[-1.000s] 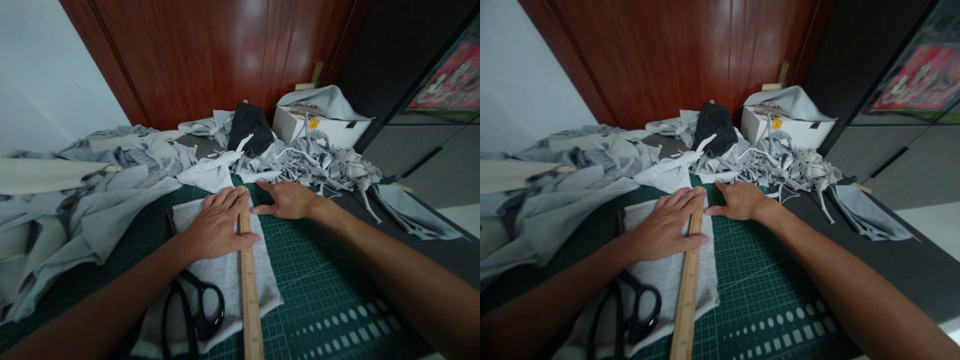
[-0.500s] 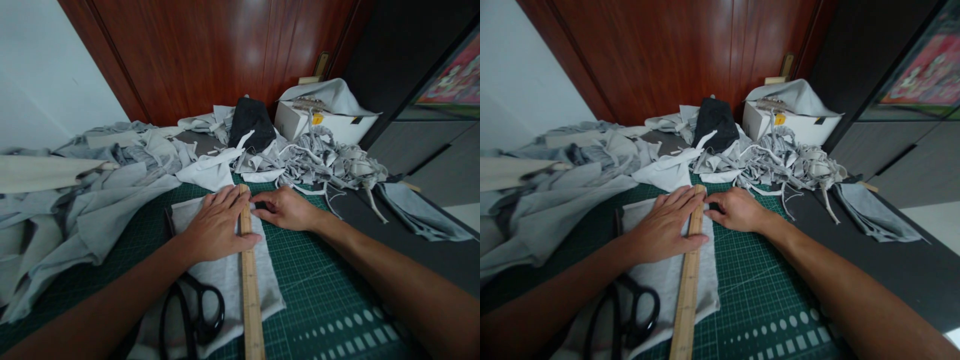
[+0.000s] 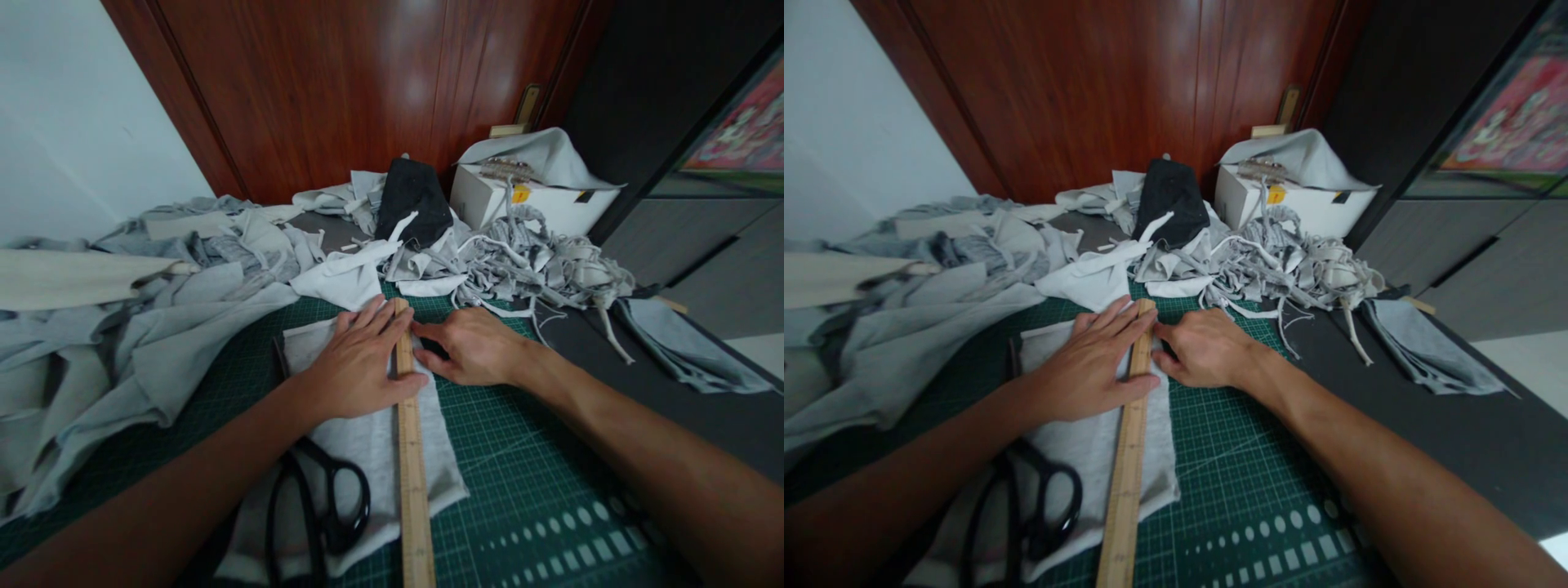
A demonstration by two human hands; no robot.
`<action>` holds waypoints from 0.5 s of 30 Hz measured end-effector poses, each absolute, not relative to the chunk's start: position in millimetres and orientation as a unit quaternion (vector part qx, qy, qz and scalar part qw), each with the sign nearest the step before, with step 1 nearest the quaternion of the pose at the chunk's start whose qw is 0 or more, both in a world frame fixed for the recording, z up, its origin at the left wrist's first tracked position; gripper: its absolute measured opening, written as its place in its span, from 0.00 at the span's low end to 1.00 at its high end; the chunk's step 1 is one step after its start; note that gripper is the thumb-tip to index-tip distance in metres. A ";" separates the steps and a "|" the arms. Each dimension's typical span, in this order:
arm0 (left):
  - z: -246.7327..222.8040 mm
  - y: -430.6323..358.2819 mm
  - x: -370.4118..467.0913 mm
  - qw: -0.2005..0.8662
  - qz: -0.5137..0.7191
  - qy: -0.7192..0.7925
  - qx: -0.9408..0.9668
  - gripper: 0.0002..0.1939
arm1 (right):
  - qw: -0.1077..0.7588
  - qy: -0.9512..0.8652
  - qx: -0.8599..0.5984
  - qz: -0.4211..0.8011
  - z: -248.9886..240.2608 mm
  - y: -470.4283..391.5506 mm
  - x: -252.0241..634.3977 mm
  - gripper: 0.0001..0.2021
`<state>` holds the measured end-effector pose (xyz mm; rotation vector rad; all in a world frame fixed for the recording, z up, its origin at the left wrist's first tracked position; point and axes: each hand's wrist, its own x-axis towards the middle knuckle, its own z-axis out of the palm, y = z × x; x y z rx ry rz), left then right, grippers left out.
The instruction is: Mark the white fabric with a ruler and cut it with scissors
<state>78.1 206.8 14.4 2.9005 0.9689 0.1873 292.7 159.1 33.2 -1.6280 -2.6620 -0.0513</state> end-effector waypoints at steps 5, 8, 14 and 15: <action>11.8 208.3 80.4 0.034 0.064 0.311 0.948 0.46 | -0.005 -0.853 -0.521 -0.020 38.6 156.6 293.1 0.19; 11.9 208.1 80.6 0.031 0.061 0.310 0.948 0.46 | -0.024 -0.850 -0.526 -0.026 41.1 153.9 292.0 0.21; 13.7 205.6 76.5 0.009 0.064 0.316 0.947 0.43 | -0.044 -0.845 -0.531 -0.041 40.1 149.6 287.7 0.24; 13.4 205.5 76.1 0.003 0.065 0.317 0.946 0.43 | -0.045 -0.846 -0.530 -0.043 39.8 149.3 287.1 0.24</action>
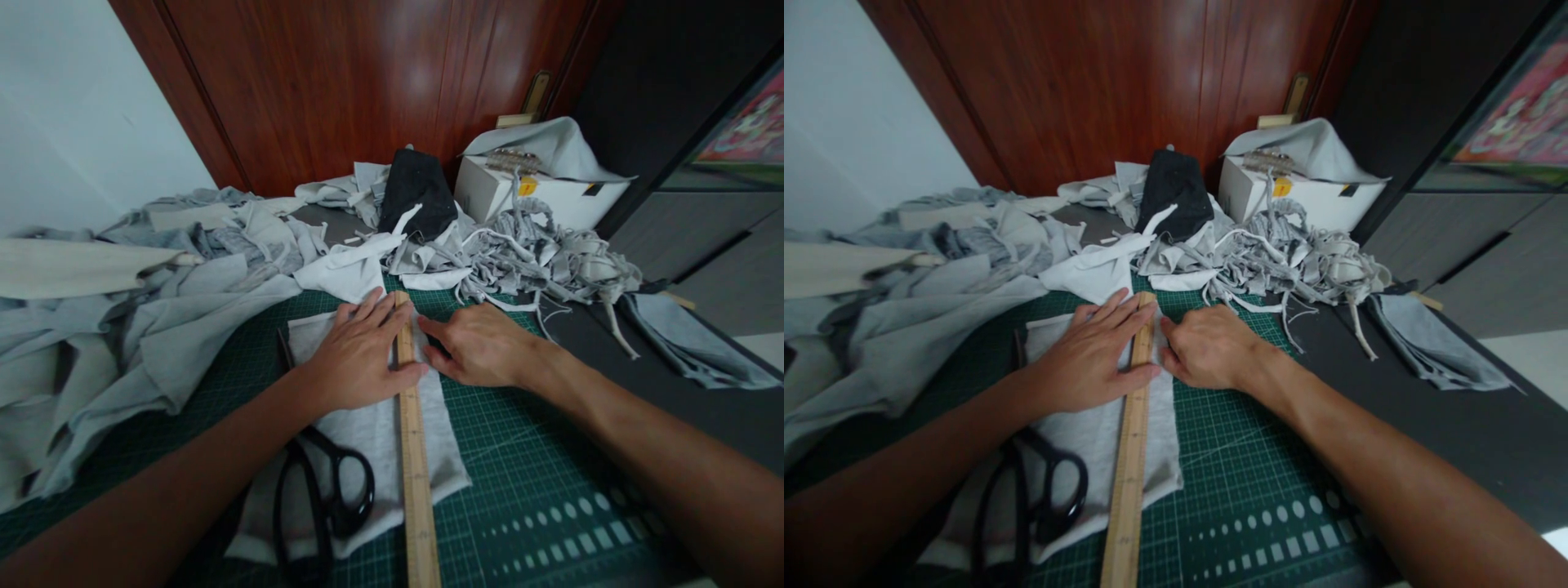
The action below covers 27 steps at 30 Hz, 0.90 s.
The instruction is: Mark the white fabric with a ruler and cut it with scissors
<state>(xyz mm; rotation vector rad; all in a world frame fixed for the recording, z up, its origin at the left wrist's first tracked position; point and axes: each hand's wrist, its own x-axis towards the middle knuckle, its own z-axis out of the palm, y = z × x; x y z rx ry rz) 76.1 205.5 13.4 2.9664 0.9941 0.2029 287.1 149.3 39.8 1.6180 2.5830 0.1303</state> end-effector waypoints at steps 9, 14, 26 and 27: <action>7.6 213.2 77.1 -0.035 0.075 0.324 0.942 0.38 | 0.038 0.847 0.527 0.060 38.5 148.3 284.4 0.22; 7.6 211.5 75.4 -0.033 0.078 0.324 0.942 0.32 | 0.002 0.832 0.552 0.053 33.7 153.1 286.0 0.17; 1.0 209.8 80.2 -0.056 0.094 0.316 0.942 0.35 | -0.158 0.691 0.705 -0.004 14.3 183.9 269.0 0.11; 0.7 209.6 80.6 -0.059 0.092 0.317 0.942 0.35 | -0.165 0.683 0.711 -0.012 14.4 187.0 269.4 0.12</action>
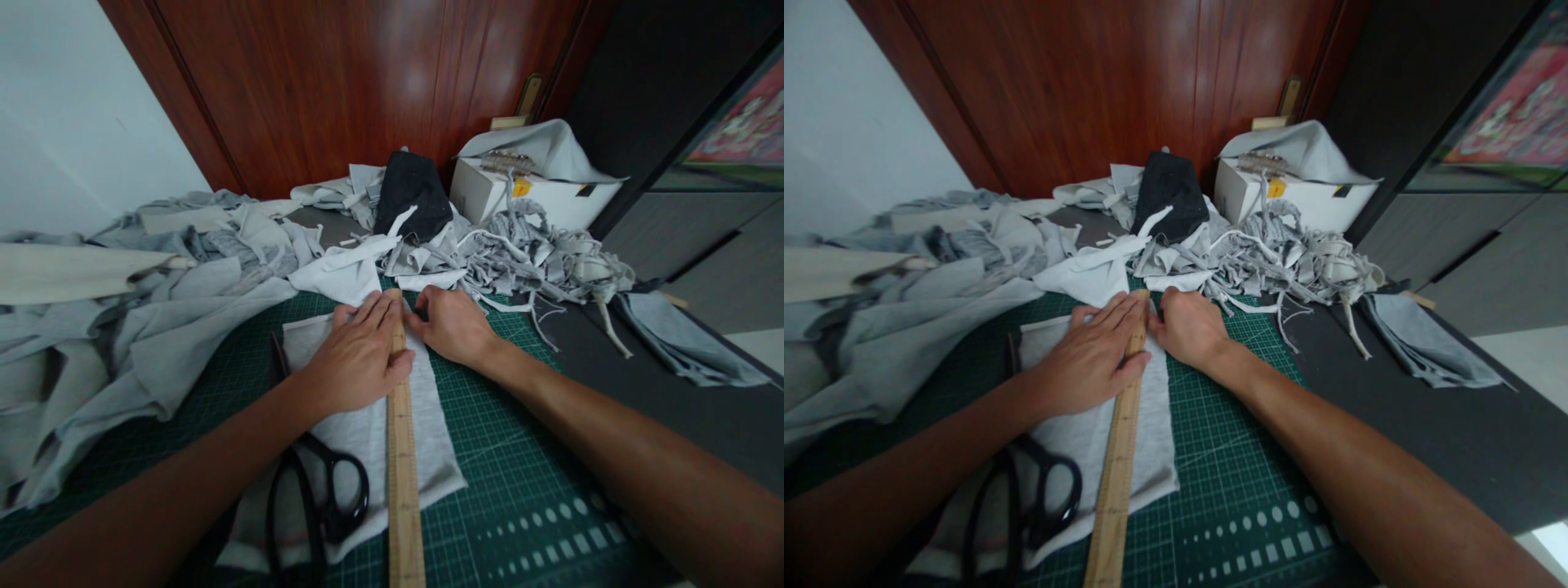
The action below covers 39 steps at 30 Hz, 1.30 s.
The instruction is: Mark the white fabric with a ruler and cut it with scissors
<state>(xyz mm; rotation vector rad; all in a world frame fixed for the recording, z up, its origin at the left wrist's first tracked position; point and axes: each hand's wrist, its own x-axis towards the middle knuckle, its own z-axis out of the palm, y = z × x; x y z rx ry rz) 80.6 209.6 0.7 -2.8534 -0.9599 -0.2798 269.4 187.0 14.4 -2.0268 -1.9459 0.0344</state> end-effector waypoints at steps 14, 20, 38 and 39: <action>1.8 209.6 81.8 0.056 -0.097 -0.313 -0.943 0.32 | 0.149 -0.681 -0.716 0.037 18.9 195.4 268.8 0.15; 3.4 208.9 84.8 0.045 -0.086 -0.320 -0.942 0.33 | 0.142 -0.677 -0.722 0.024 16.2 195.6 273.3 0.15; 7.1 202.9 85.1 0.044 -0.106 -0.325 -0.939 0.32 | 0.179 -0.719 -0.671 0.033 13.4 199.2 283.7 0.15; 7.5 202.7 85.1 0.044 -0.108 -0.323 -0.939 0.31 | 0.185 -0.724 -0.663 0.044 14.4 201.6 285.2 0.16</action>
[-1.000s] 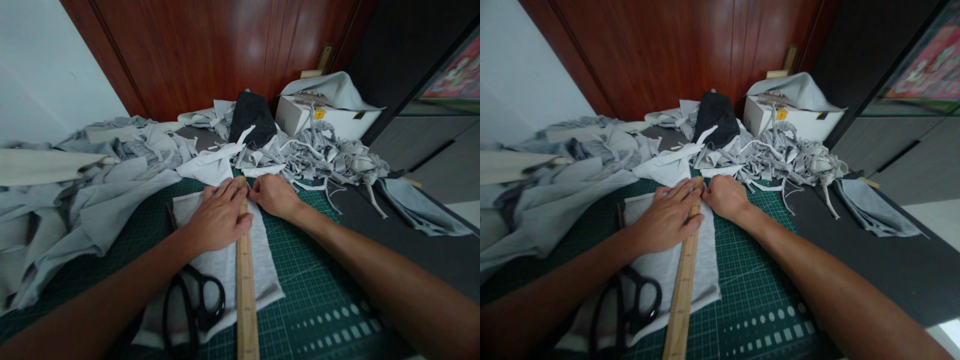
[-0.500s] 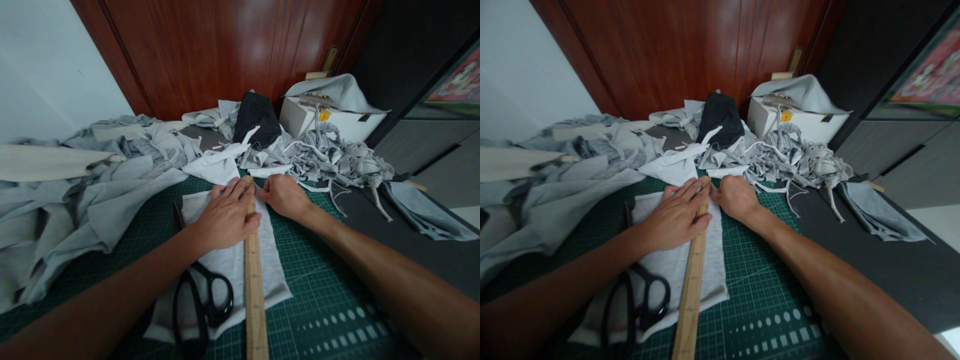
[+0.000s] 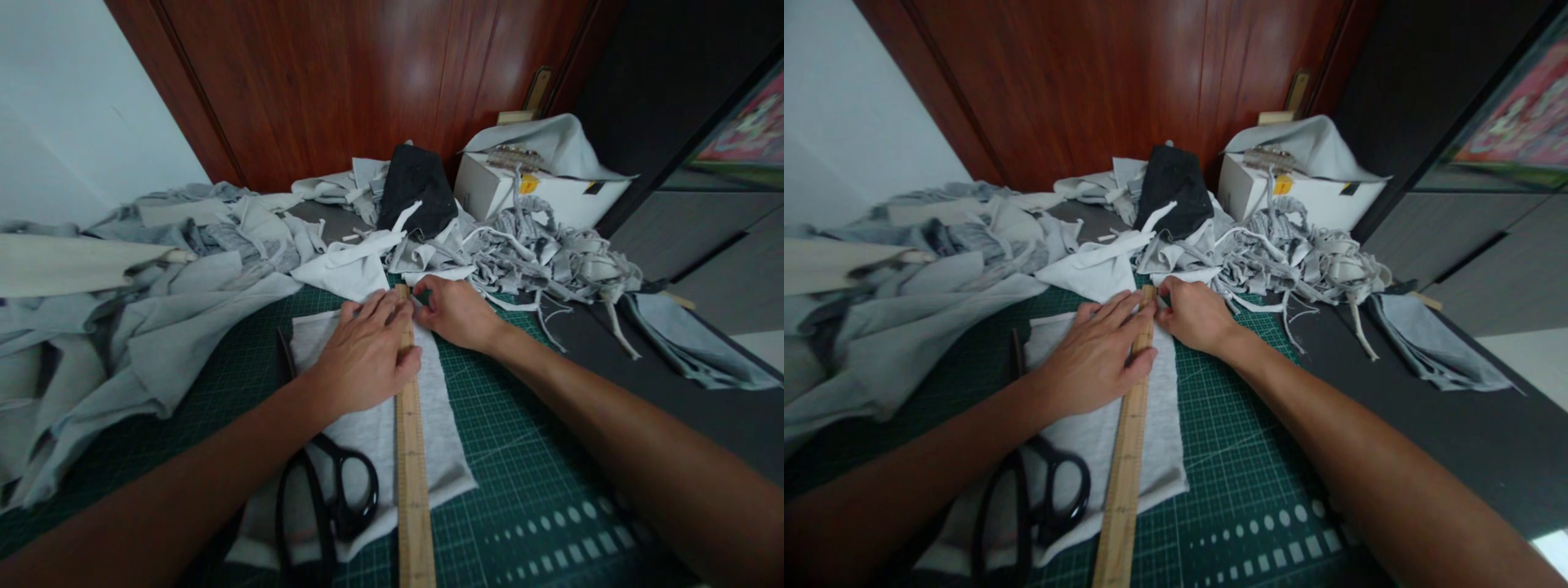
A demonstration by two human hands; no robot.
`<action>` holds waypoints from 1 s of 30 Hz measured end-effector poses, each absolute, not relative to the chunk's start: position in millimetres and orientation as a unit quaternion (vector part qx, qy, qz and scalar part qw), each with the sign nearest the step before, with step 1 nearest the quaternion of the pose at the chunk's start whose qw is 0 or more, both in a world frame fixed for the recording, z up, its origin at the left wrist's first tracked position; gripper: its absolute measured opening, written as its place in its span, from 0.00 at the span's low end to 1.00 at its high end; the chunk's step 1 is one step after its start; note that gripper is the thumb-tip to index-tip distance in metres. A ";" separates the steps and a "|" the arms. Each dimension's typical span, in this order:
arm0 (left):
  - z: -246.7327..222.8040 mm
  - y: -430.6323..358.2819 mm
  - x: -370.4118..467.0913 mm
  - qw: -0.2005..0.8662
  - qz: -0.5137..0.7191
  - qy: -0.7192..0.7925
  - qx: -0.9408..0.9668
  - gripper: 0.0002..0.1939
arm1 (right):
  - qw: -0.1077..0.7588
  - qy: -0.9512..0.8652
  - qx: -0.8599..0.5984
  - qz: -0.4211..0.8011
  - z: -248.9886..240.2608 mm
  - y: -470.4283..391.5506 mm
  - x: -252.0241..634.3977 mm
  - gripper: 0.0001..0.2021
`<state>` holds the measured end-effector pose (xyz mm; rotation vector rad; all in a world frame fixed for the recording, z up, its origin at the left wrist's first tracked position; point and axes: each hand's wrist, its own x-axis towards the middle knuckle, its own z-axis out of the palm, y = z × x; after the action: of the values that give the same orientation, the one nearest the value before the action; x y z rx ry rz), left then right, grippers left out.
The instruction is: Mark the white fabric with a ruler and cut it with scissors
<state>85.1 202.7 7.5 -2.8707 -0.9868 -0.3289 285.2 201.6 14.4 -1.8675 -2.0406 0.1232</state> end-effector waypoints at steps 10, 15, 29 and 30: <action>10.2 200.4 86.4 0.057 -0.107 -0.310 -0.943 0.24 | 0.187 -0.727 -0.659 0.053 19.1 227.9 285.8 0.07; 10.3 199.7 85.7 0.049 -0.107 -0.317 -0.941 0.24 | 0.174 -0.723 -0.667 0.049 15.8 230.8 283.7 0.08; 9.2 199.7 81.7 0.033 -0.115 -0.320 -0.940 0.29 | 0.146 -0.758 -0.635 0.044 22.6 227.6 291.5 0.09; 9.2 199.6 81.0 0.026 -0.113 -0.320 -0.940 0.31 | 0.145 -0.758 -0.634 0.041 21.7 227.3 291.9 0.09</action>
<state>81.0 199.6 9.2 -2.9053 -0.9896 -0.3483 291.9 227.3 21.7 -1.8273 -2.1835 0.1180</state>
